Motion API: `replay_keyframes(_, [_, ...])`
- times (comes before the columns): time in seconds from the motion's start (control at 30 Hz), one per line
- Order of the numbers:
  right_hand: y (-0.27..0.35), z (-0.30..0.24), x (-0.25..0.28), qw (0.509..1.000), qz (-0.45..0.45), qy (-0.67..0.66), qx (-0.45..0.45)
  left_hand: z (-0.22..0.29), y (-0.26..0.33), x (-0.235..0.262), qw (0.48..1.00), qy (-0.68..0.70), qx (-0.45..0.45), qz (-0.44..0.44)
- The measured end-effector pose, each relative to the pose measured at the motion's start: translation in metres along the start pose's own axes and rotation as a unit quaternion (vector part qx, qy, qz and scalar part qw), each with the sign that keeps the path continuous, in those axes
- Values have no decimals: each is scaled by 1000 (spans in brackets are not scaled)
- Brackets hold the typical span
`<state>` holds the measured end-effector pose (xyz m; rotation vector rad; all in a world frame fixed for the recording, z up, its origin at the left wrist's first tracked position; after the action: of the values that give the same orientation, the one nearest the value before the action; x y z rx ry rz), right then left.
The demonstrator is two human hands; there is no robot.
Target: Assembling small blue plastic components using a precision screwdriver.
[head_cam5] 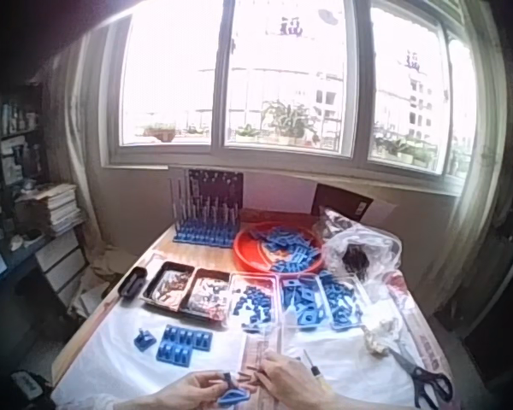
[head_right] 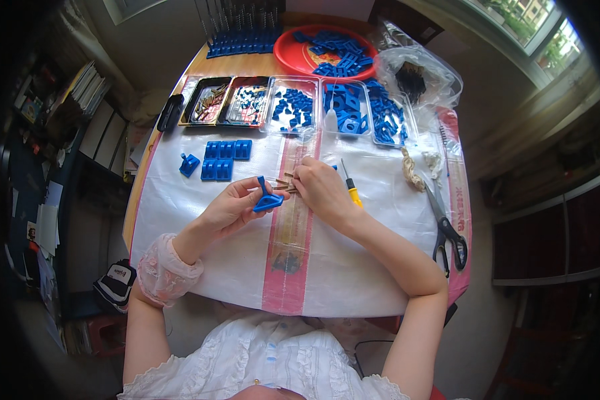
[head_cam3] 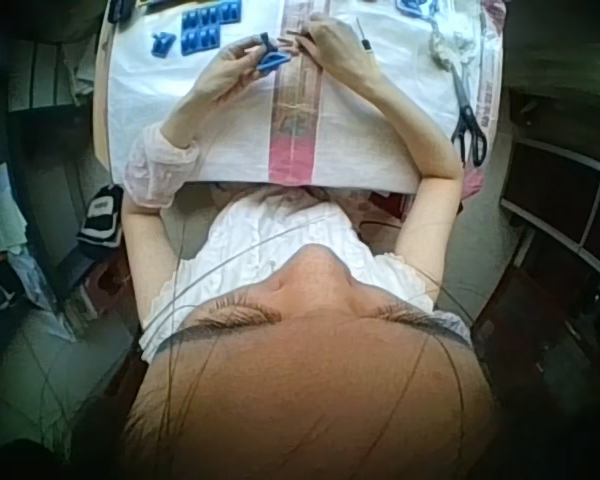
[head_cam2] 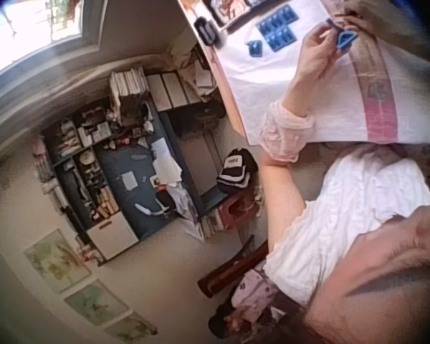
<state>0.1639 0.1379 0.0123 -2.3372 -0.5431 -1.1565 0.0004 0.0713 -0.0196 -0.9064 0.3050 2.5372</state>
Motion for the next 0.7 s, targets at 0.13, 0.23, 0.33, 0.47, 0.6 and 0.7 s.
replay_keyframes(0.13, [0,-3,0,1000,13,16,11,0,0,0,1000,19,4,20])
replay_keyframes(0.23, [-3,-4,20,998,57,-22,8,2,0,-2,1000,15,8,24])
replay_keyframes(0.33, [-5,-16,45,994,40,-97,-30,3,0,-3,1000,12,0,29])
replay_keyframes(0.47, [0,-36,59,969,8,-241,-60,4,1,-1,999,-7,-11,38])
replay_keyframes(0.6, [8,-54,61,950,-27,-303,-71,3,1,1,999,-8,-23,47])
replay_keyframes(0.7, [12,-60,58,948,-12,-314,-49,2,1,4,999,-11,-22,35])
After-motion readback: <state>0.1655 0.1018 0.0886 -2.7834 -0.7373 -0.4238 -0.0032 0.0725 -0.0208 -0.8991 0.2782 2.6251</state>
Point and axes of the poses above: each hand's wrist, its own y-axis away from the middle knuckle, its own x-axis out of the back of the hand, z = x × y, the point moved 6 cm from there along -y, towards the middle knuckle, and after that the axes turned 6 degrees about -x, right-handed, at the moved point
